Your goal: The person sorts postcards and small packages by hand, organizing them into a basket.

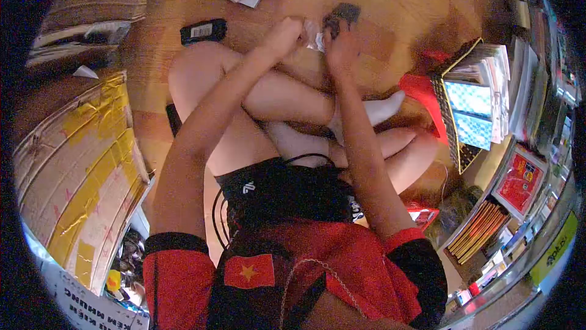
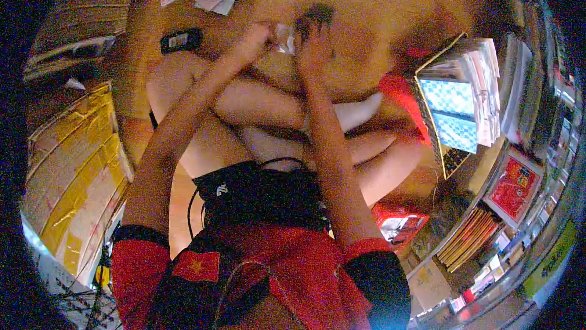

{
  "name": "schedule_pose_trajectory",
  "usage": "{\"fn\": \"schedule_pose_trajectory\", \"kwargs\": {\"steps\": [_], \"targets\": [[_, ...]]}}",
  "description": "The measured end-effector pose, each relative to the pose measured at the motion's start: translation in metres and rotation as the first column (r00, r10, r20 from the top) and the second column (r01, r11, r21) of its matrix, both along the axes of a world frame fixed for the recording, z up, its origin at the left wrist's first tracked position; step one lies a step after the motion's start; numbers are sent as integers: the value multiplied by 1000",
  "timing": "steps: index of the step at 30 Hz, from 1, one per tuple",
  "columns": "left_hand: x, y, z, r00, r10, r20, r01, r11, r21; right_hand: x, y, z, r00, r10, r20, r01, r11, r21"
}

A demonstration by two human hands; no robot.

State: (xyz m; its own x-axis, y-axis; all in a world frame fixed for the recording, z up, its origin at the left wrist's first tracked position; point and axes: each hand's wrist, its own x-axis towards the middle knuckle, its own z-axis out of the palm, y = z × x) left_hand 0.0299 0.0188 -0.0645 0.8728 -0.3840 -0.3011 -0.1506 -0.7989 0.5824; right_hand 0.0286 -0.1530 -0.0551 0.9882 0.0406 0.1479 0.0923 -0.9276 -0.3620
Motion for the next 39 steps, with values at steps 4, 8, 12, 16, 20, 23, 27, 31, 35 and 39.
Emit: {"fn": "schedule_pose_trajectory", "kwargs": {"steps": [4, 8, 12, 16, 20, 23, 27, 31, 35, 39], "targets": [[2, 6, 22, 994, 111, -5, -109, 960, -259, 12, -11, -23, 996, 82, 44, -82, 997, -12], [1, -4, 11, 948, 248, 201, -182, 937, -298, 12, -15, -16, 993, 117, -27, -108, 971, 212], [8, -1, -2, 960, 171, 221, -125, 970, -210, -17, -10, -2, 961, 270, -66, -261, 958, 116], [3, 0, 2, 942, 199, 270, -120, 951, -284, -21, -41, 13, 870, 467, -156, -448, 882, 145], [8, -1, -4, 948, 210, 241, -125, 938, -323, -4, -63, -6, 922, 264, -282, -185, 942, 279], [11, 2, -8, 954, 249, 166, -172, 911, -375, -9, -20, 24, 960, 256, -115, -192, 899, 392], [9, 7, -5, 966, 235, 107, -194, 935, -296, -19, -9, 24, 850, 470, -240, -446, 883, 147], [2, 3, 5, 950, 288, 118, -243, 923, -298, -2, -42, 4, 950, 295, -100, -282, 951, 124], [5, -1, 2, 947, 308, 94, -275, 926, -257, -1, -46, 12, 991, 132, -19, -127, 979, 162], [3, -4, -10, 916, 331, 227, -284, 934, -218, -29, -7, 23, 916, 350, -196, -362, 932, -28]]}}
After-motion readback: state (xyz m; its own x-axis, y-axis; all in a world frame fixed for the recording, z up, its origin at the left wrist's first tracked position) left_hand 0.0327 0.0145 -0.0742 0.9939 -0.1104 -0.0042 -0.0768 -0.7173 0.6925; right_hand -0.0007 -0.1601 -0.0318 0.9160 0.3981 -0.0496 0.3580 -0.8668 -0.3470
